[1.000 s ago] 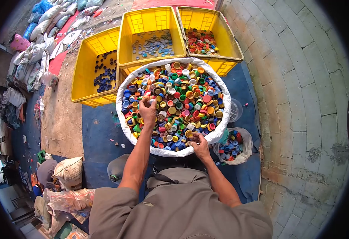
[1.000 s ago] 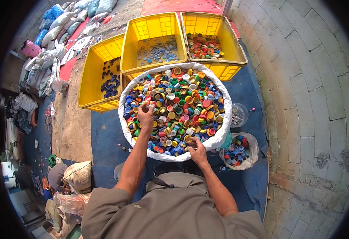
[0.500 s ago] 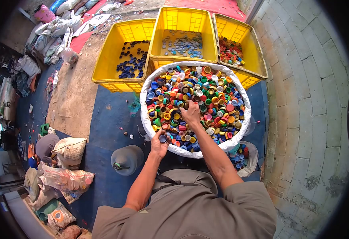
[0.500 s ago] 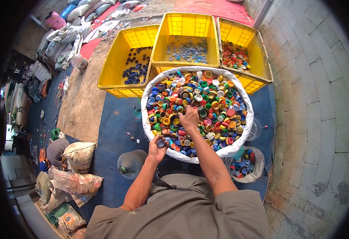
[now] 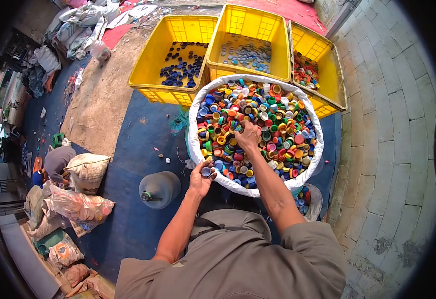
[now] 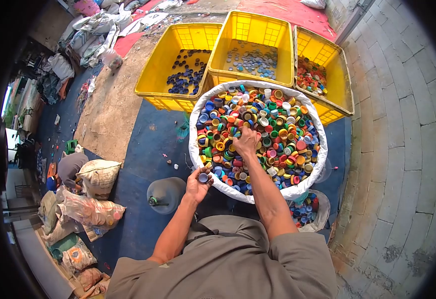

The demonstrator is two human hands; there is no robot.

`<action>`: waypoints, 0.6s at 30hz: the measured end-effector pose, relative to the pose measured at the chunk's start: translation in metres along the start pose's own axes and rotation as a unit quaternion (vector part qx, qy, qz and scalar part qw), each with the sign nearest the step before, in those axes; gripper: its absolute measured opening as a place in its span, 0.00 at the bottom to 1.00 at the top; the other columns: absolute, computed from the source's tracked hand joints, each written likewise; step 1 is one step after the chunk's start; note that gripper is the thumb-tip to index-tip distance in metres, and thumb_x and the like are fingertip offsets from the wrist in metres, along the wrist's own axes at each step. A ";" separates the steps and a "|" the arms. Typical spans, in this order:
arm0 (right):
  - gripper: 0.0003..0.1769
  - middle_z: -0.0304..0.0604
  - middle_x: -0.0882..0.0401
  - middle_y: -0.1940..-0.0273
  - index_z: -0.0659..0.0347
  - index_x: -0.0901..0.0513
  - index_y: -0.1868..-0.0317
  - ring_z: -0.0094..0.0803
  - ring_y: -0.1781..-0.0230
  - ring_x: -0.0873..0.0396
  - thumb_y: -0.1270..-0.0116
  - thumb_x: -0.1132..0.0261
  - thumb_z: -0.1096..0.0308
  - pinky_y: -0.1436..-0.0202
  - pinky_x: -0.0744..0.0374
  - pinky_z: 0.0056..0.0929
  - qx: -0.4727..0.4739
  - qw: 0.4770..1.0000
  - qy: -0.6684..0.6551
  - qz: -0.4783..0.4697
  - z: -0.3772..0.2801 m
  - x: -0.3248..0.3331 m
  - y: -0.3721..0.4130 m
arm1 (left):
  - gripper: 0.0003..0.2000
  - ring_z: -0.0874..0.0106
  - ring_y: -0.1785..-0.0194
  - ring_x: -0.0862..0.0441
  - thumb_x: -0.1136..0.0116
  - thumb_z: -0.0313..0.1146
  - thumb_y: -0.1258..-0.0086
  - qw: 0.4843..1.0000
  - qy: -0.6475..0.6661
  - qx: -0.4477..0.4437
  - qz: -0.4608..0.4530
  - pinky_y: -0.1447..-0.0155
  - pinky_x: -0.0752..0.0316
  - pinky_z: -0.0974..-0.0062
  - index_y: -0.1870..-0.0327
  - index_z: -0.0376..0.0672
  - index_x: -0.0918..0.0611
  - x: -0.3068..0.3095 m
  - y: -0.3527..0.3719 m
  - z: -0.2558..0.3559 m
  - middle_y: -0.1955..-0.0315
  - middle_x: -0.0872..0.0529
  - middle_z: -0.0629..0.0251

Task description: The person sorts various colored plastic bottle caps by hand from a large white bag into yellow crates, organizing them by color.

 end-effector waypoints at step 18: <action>0.21 0.41 0.16 0.63 0.58 0.20 0.51 0.41 0.56 0.25 0.49 0.35 0.72 0.51 0.34 0.41 0.056 0.998 -0.014 -0.015 -0.004 0.028 0.113 | 0.09 0.74 0.67 0.23 0.49 0.33 0.28 0.999 -0.046 -0.004 0.013 0.61 0.25 0.71 0.51 0.41 0.24 0.002 -0.011 0.011 0.70 0.22 0.70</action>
Point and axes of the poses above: each hand's wrist, its own y-axis away from the middle knuckle, its own x-axis out of the back of the hand, z = x × y, the point moved 8 cm from there along -y, towards the middle knuckle
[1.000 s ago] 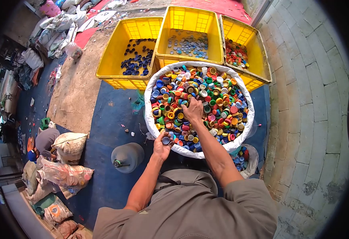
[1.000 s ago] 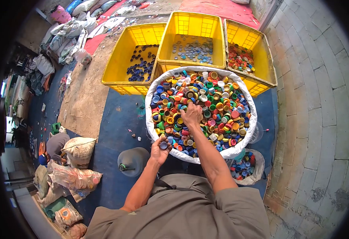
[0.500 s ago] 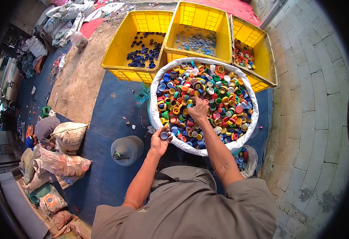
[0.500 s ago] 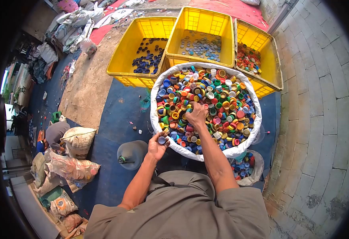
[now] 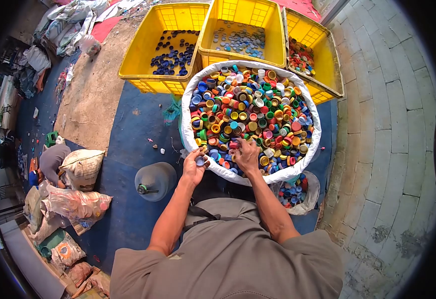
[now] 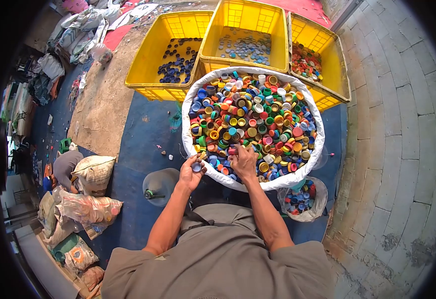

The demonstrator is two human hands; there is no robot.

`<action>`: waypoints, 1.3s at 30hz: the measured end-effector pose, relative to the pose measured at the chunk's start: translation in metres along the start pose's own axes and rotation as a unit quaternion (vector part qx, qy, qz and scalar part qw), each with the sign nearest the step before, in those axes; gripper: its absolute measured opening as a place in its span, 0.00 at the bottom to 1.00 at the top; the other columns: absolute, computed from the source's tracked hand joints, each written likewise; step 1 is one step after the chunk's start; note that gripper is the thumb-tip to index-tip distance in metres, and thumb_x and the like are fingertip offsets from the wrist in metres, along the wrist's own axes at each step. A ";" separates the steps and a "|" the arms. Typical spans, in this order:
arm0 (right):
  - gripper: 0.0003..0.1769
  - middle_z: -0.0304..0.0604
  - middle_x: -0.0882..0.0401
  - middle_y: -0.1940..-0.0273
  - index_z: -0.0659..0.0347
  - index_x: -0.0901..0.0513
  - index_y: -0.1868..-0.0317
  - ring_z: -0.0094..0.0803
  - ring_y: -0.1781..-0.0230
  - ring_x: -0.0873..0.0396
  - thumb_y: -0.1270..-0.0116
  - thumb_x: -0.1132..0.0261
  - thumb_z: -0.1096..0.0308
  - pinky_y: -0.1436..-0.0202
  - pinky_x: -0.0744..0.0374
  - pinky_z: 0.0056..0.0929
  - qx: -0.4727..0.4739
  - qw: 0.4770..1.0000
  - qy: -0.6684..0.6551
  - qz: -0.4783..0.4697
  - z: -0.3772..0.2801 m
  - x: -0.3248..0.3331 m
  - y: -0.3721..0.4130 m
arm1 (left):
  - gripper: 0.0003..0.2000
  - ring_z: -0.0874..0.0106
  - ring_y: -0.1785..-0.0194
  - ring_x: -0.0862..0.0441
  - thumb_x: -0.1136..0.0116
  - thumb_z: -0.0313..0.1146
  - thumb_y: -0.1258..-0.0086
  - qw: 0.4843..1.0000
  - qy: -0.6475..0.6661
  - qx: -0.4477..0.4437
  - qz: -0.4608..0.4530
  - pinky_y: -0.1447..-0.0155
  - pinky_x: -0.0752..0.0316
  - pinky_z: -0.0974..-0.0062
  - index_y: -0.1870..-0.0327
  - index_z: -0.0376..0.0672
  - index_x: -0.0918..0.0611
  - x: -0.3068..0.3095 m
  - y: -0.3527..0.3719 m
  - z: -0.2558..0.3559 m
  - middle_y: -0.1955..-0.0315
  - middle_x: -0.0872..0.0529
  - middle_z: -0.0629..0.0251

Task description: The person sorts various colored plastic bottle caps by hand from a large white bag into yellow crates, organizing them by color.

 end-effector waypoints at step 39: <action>0.10 0.43 0.23 0.66 0.60 0.24 0.67 0.38 0.62 0.22 0.37 0.41 0.61 0.57 0.22 0.37 -0.350 0.458 -0.805 0.144 0.117 0.046 0.097 | 0.15 0.57 0.59 0.16 0.34 0.32 0.44 0.575 -0.730 -0.290 -0.228 0.56 0.23 0.63 0.55 0.40 0.20 -0.119 0.016 -0.081 0.64 0.14 0.56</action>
Point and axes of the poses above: each hand's wrist, its own y-axis away from the middle knuckle, its own x-axis out of the back of the hand, z = x × y, the point moved 8 cm from there along -y, towards the middle knuckle
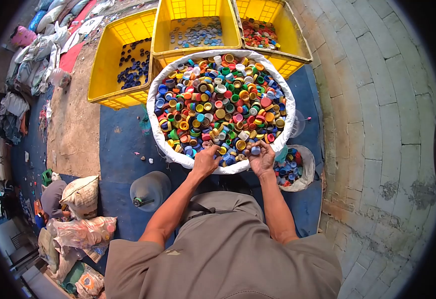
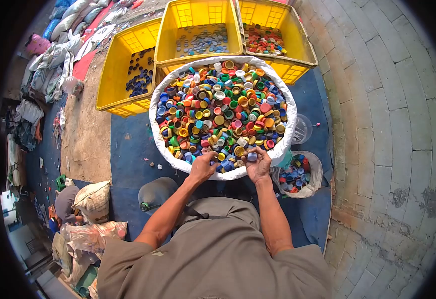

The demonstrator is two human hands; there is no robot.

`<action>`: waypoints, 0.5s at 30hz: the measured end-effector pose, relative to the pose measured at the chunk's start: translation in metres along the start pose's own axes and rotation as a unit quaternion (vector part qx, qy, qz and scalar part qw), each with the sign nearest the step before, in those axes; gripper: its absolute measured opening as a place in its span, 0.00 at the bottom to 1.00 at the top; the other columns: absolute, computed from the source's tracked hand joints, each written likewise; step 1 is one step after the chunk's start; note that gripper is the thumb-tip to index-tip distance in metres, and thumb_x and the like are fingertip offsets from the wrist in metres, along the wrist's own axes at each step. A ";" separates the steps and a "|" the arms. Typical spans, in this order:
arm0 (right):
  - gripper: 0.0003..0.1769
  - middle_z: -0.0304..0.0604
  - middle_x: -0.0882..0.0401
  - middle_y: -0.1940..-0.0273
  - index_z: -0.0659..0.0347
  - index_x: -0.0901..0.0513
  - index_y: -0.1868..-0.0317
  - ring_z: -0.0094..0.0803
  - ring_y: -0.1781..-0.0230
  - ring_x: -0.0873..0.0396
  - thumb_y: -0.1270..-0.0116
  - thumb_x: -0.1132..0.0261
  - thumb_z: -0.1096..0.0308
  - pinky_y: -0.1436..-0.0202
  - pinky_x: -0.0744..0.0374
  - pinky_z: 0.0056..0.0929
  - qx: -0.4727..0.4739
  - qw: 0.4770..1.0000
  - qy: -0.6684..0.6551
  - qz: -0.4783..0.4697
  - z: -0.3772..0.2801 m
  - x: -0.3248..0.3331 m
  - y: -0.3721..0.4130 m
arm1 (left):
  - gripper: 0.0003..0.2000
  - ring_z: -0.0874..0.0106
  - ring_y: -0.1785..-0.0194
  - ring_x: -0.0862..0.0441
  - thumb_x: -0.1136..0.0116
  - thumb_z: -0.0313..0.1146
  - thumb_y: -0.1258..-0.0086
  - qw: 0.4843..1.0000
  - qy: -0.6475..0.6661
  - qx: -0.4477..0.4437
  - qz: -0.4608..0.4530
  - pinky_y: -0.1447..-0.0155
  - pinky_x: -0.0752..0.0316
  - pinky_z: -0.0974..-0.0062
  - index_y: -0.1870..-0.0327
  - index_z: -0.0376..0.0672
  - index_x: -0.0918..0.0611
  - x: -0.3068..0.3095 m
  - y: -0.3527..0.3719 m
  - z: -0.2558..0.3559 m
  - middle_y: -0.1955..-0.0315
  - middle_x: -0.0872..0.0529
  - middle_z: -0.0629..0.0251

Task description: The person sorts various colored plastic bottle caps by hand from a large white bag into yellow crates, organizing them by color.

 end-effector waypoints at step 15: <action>0.12 0.38 0.22 0.70 0.54 0.26 0.72 0.26 0.74 0.25 0.33 0.37 0.60 0.71 0.27 0.26 -0.001 0.994 0.112 0.019 0.000 0.009 0.020 | 0.13 0.58 0.61 0.15 0.33 0.35 0.42 0.996 0.020 0.071 -0.052 0.56 0.22 0.65 0.58 0.42 0.17 -0.045 -0.015 -0.007 0.66 0.13 0.54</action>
Point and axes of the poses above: each hand's wrist, its own y-axis away from the middle knuckle, its own x-axis out of the back of the hand, z = x × y, the point moved 8 cm from there along -y, towards the middle knuckle
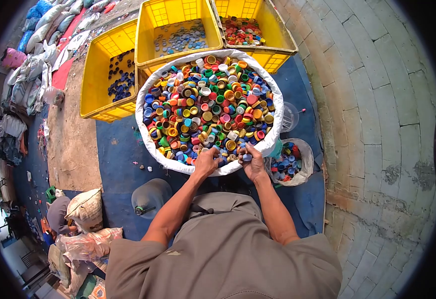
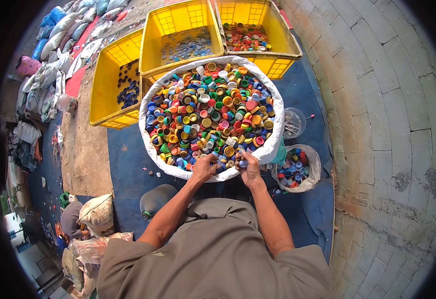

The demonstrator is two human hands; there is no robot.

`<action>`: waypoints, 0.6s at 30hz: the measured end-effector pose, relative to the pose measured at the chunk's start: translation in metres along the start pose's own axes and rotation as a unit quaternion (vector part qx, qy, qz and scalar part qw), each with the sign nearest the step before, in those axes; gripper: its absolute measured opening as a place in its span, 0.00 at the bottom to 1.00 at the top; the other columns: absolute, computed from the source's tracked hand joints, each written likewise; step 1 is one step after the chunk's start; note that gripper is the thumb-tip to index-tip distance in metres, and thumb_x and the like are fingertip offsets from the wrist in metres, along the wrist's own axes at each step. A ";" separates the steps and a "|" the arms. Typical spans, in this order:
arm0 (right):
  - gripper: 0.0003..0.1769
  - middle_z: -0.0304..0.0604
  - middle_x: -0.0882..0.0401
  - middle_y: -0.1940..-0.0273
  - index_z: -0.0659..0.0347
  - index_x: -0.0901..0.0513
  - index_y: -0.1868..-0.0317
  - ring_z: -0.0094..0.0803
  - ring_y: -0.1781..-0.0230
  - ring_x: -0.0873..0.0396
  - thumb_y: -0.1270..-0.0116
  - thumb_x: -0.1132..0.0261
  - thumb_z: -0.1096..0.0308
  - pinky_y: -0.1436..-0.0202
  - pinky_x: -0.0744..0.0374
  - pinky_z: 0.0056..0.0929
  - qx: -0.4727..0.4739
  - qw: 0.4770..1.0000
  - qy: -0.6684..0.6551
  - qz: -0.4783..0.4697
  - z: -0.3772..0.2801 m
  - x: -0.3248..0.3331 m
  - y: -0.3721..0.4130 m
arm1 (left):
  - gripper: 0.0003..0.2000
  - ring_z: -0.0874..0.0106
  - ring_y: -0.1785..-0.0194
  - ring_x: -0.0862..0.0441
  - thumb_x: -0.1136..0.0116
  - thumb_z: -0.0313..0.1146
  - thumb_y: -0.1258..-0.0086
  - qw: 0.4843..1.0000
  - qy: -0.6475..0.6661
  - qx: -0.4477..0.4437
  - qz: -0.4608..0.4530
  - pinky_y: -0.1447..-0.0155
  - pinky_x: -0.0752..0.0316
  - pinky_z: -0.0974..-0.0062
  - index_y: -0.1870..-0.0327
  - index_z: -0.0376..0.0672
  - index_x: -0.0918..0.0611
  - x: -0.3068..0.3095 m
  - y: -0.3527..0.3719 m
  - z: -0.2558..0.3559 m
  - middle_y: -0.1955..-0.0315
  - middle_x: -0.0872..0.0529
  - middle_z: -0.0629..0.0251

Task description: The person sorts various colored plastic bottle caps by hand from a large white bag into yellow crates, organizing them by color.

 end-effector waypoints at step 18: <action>0.32 0.53 0.16 0.57 0.61 0.33 0.37 0.54 0.56 0.18 0.44 0.38 0.68 0.51 0.21 0.47 0.174 0.591 0.788 0.018 0.034 -0.059 -0.032 | 0.15 0.69 0.54 0.18 0.45 0.31 0.28 0.642 0.759 0.093 0.052 0.49 0.18 0.76 0.44 0.35 0.25 0.079 0.049 -0.047 0.58 0.18 0.59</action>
Point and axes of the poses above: each hand's wrist, its own y-axis away from the middle knuckle, its own x-axis out of the back of the hand, z = x × y, the point moved 8 cm from there along -y, towards the middle knuckle
